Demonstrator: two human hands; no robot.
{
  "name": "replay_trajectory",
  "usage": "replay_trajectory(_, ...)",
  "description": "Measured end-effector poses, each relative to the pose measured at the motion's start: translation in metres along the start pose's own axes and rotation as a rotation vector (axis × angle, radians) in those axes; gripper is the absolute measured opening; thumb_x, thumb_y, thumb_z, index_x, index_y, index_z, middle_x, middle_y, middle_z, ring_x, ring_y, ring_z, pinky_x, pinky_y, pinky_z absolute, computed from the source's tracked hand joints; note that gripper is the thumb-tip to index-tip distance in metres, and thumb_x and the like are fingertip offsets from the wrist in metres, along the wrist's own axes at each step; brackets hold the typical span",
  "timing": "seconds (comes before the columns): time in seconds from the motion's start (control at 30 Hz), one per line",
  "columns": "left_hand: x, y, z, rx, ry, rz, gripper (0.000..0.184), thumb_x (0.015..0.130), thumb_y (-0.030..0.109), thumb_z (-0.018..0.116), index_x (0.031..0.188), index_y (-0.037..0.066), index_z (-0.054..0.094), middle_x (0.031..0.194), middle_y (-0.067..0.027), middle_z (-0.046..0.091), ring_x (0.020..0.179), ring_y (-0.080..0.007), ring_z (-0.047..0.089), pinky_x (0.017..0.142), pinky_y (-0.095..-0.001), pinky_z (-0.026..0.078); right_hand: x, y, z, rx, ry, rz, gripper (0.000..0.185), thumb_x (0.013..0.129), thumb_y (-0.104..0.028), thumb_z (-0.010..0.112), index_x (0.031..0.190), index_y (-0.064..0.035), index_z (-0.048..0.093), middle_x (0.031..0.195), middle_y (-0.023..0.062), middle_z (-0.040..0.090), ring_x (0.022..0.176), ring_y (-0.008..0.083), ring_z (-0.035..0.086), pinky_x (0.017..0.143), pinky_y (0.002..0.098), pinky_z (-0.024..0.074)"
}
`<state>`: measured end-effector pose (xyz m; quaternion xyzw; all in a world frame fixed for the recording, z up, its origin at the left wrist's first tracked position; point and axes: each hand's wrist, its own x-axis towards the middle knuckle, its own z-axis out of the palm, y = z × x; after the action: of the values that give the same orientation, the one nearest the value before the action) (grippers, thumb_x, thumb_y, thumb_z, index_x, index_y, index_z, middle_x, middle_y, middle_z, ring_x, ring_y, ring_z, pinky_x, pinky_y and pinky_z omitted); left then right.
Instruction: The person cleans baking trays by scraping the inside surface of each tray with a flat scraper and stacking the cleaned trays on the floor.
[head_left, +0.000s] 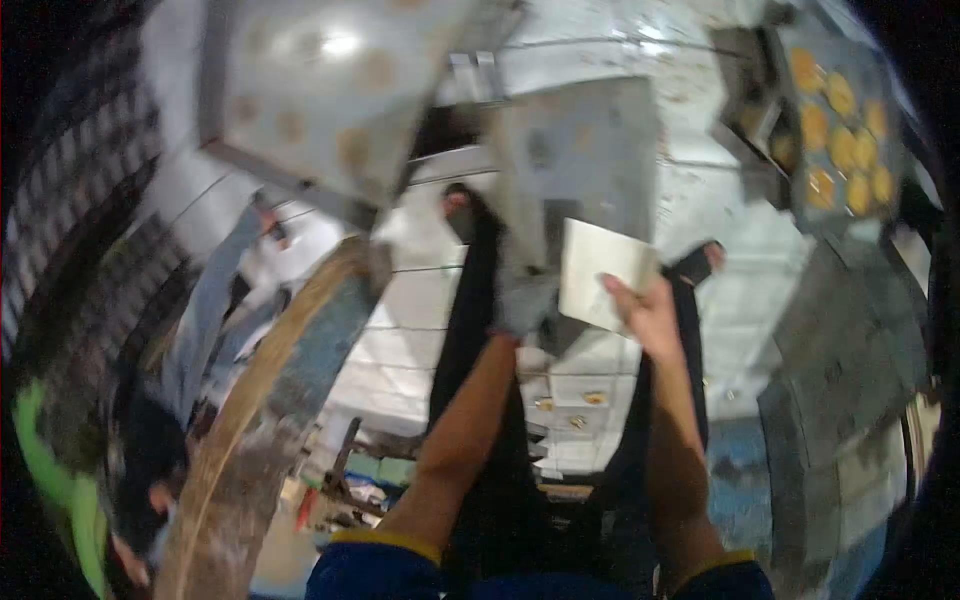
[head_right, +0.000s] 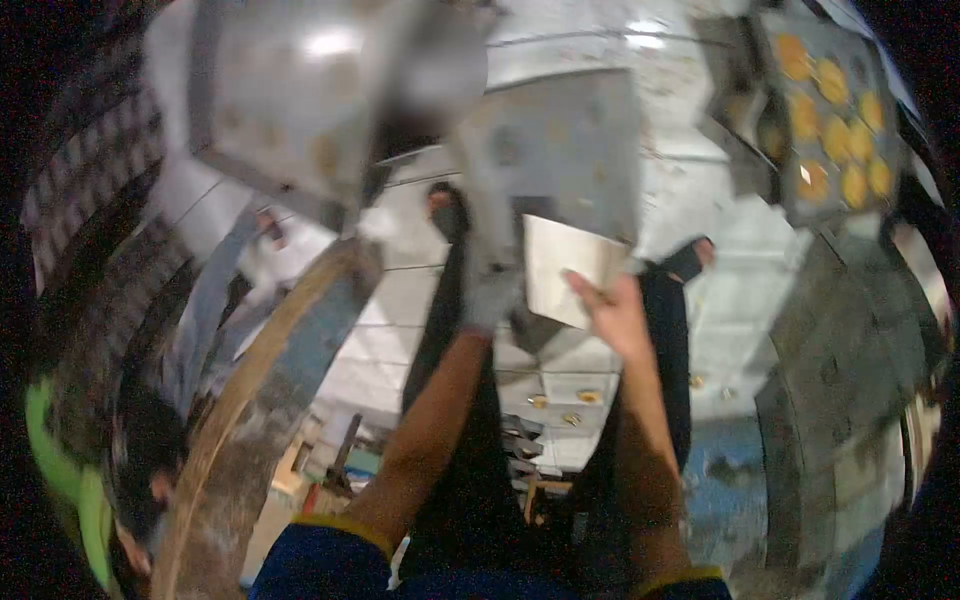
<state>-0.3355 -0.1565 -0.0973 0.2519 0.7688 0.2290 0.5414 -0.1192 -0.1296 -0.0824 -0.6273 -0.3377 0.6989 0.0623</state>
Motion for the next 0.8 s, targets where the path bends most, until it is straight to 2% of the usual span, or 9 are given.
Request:
replay_trajectory(0.07,0.012,-0.028,-0.003,-0.279,-0.080,0.039,0.055,0.084,-0.009,0.063,0.135,0.005,0.048,0.120,-0.0107,0.058,0.109,-0.0188,0.059,0.099,-0.0347,0.051,0.009,0.009,0.019,0.035,0.112,-0.164,0.035,0.100,-0.024,0.071,0.123,0.0017,0.067,0.105,0.0148,0.075,0.089,0.0217,0.069,0.082,0.0349,0.0554)
replay_trajectory(0.13,0.026,-0.028,-0.002,-0.121,-0.097,-0.035,0.055,0.085,-0.009,0.064,0.136,0.004,0.047,0.119,-0.0105,0.058,0.109,-0.0185,0.059,0.100,-0.0356,0.051,0.014,0.029,0.036,-0.189,0.040,-0.330,0.039,0.094,-0.006,0.067,0.133,-0.0048,0.065,0.114,0.0195,0.074,0.101,0.0279,0.072,0.088,0.0365,0.0561)
replay_trajectory(0.17,0.033,-0.028,-0.002,-0.069,-0.111,-0.053,0.055,0.086,-0.009,0.064,0.137,0.004,0.047,0.119,-0.0104,0.058,0.109,-0.0185,0.059,0.100,-0.0358,0.051,0.018,0.010,0.049,-0.244,-0.108,0.007,0.053,0.085,0.005,0.063,0.136,-0.0088,0.064,0.115,0.0199,0.074,0.102,0.0309,0.073,0.089,0.0381,0.0576)
replay_trajectory(0.2,0.036,-0.031,-0.005,-0.068,-0.107,0.008,0.054,0.084,-0.004,0.067,0.135,0.004,0.050,0.120,-0.0108,0.058,0.110,-0.0200,0.059,0.098,-0.0358,0.050,0.020,0.015,0.072,-0.168,0.042,-0.093,0.061,0.081,0.009,0.062,0.137,-0.0129,0.064,0.114,0.0199,0.073,0.099,0.0348,0.073,0.091,0.0401,0.0590)
replay_trajectory(0.23,0.038,-0.040,-0.010,-0.065,-0.104,0.057,0.054,0.083,0.000,0.071,0.133,0.003,0.052,0.121,-0.0112,0.058,0.110,-0.0216,0.058,0.097,-0.0358,0.050,0.030,0.011,0.082,-0.231,0.160,-0.327,0.061,0.082,0.007,0.063,0.139,-0.0158,0.063,0.115,0.0208,0.072,0.099,0.0386,0.073,0.093,0.0428,0.0589)
replay_trajectory(0.37,0.042,-0.057,-0.018,-0.395,-0.081,-0.249,0.057,0.085,-0.005,0.070,0.136,0.003,0.047,0.123,-0.0100,0.053,0.112,-0.0221,0.056,0.097,-0.0366,0.050,0.099,0.012,0.076,-0.426,0.218,-0.333,0.063,0.077,0.007,0.064,0.136,-0.0156,0.065,0.117,0.0194,0.072,0.106,0.0442,0.069,0.095,0.0478,0.0570)
replay_trajectory(0.6,0.062,-0.069,-0.023,0.086,-0.155,0.201,0.086,0.074,-0.008,0.070,0.151,0.009,0.034,0.132,-0.0075,0.044,0.120,-0.0218,0.050,0.103,-0.0390,0.047,0.102,0.027,0.075,-0.533,0.201,-0.341,0.059,0.079,0.004,0.062,0.133,-0.0185,0.069,0.118,0.0173,0.071,0.101,0.0395,0.071,0.091,0.0494,0.0574)
replay_trajectory(0.7,0.059,-0.065,-0.017,-0.245,-0.105,-0.115,0.096,0.070,-0.010,0.066,0.156,0.011,0.030,0.136,-0.0055,0.042,0.123,-0.0209,0.048,0.107,-0.0375,0.044,0.155,0.048,0.032,-0.440,0.328,0.136,0.063,0.079,0.001,0.065,0.137,-0.0221,0.066,0.123,0.0152,0.070,0.102,0.0399,0.070,0.092,0.0500,0.0581)
replay_trajectory(0.8,0.058,-0.060,-0.015,-0.373,-0.088,-0.145,0.101,0.073,0.007,0.076,0.159,0.016,0.023,0.115,-0.0035,0.045,0.102,-0.0166,0.050,0.087,-0.0298,0.046,0.137,0.076,0.047,-0.578,0.331,-0.257,0.060,0.080,0.001,0.065,0.134,-0.0258,0.068,0.122,0.0140,0.071,0.099,0.0394,0.071,0.090,0.0469,0.0586)
